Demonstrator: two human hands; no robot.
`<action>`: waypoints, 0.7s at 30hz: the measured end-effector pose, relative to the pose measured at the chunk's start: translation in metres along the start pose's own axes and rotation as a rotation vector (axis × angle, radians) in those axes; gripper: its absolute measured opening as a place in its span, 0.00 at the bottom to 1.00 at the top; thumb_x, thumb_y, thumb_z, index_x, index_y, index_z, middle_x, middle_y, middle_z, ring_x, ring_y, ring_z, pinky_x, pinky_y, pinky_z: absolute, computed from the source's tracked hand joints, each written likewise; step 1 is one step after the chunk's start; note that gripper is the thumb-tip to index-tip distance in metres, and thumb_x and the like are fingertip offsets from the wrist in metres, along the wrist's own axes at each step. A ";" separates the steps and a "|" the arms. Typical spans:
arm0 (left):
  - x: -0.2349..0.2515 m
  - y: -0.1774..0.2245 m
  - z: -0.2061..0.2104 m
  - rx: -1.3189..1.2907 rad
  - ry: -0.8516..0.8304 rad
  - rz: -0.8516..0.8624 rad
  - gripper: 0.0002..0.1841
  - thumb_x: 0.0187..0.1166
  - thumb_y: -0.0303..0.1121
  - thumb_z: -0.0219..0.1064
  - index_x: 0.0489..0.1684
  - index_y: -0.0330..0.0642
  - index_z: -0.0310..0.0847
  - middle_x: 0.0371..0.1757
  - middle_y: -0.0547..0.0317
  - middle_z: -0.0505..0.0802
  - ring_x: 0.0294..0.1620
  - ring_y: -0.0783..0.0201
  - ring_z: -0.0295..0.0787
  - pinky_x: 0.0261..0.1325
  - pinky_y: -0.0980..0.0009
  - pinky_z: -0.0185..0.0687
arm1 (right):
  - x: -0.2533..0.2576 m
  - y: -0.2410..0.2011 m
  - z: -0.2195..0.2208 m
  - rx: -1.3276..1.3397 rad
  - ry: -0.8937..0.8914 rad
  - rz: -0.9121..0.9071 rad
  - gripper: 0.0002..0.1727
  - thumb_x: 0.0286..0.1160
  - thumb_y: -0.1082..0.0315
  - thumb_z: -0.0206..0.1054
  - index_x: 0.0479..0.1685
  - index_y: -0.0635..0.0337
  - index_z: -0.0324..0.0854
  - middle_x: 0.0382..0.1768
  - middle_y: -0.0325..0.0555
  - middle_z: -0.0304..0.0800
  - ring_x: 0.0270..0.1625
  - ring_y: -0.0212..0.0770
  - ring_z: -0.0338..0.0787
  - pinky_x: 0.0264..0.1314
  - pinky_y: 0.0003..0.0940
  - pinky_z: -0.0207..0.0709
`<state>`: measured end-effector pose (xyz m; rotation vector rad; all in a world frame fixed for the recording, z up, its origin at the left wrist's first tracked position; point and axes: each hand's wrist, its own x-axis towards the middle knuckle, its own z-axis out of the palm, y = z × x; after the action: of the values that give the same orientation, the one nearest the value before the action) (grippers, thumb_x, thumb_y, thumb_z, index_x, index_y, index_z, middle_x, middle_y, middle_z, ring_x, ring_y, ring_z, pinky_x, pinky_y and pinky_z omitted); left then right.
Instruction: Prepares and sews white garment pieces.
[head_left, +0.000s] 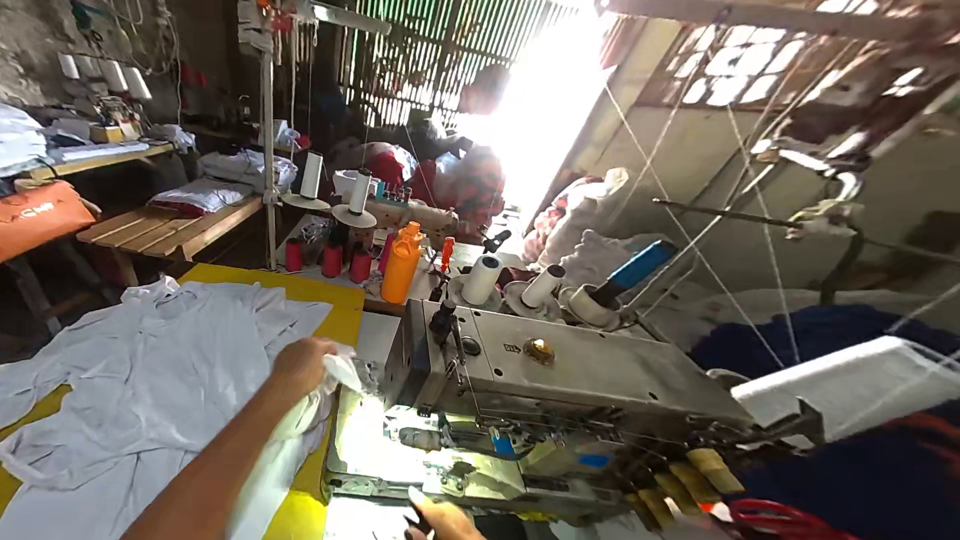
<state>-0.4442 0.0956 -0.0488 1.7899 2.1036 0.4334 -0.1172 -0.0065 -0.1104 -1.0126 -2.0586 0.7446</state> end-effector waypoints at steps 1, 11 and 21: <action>-0.014 -0.014 -0.009 -0.038 -0.118 0.022 0.14 0.81 0.29 0.65 0.60 0.37 0.89 0.58 0.34 0.92 0.62 0.35 0.88 0.67 0.34 0.77 | 0.007 -0.006 0.002 -0.076 0.065 -0.015 0.15 0.74 0.65 0.73 0.55 0.63 0.93 0.40 0.51 0.94 0.39 0.41 0.92 0.45 0.38 0.88; -0.100 -0.036 -0.005 -0.435 -0.396 0.428 0.13 0.75 0.38 0.74 0.41 0.35 0.90 0.38 0.57 0.92 0.41 0.71 0.87 0.51 0.67 0.84 | 0.073 -0.018 0.068 -0.771 0.319 -0.312 0.11 0.68 0.67 0.70 0.43 0.46 0.97 0.32 0.43 0.95 0.34 0.45 0.95 0.31 0.45 0.86; -0.205 0.108 -0.128 -0.628 0.231 1.245 0.11 0.76 0.42 0.74 0.28 0.49 0.83 0.44 0.70 0.89 0.54 0.74 0.84 0.63 0.72 0.80 | 0.041 -0.127 -0.001 0.775 -0.362 -0.625 0.17 0.64 0.64 0.80 0.46 0.65 0.86 0.48 0.42 0.92 0.49 0.25 0.87 0.51 0.22 0.81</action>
<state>-0.3765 -0.0908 0.1265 2.4110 0.5103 1.4255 -0.1870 -0.0391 -0.0021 0.2044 -1.9216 1.2772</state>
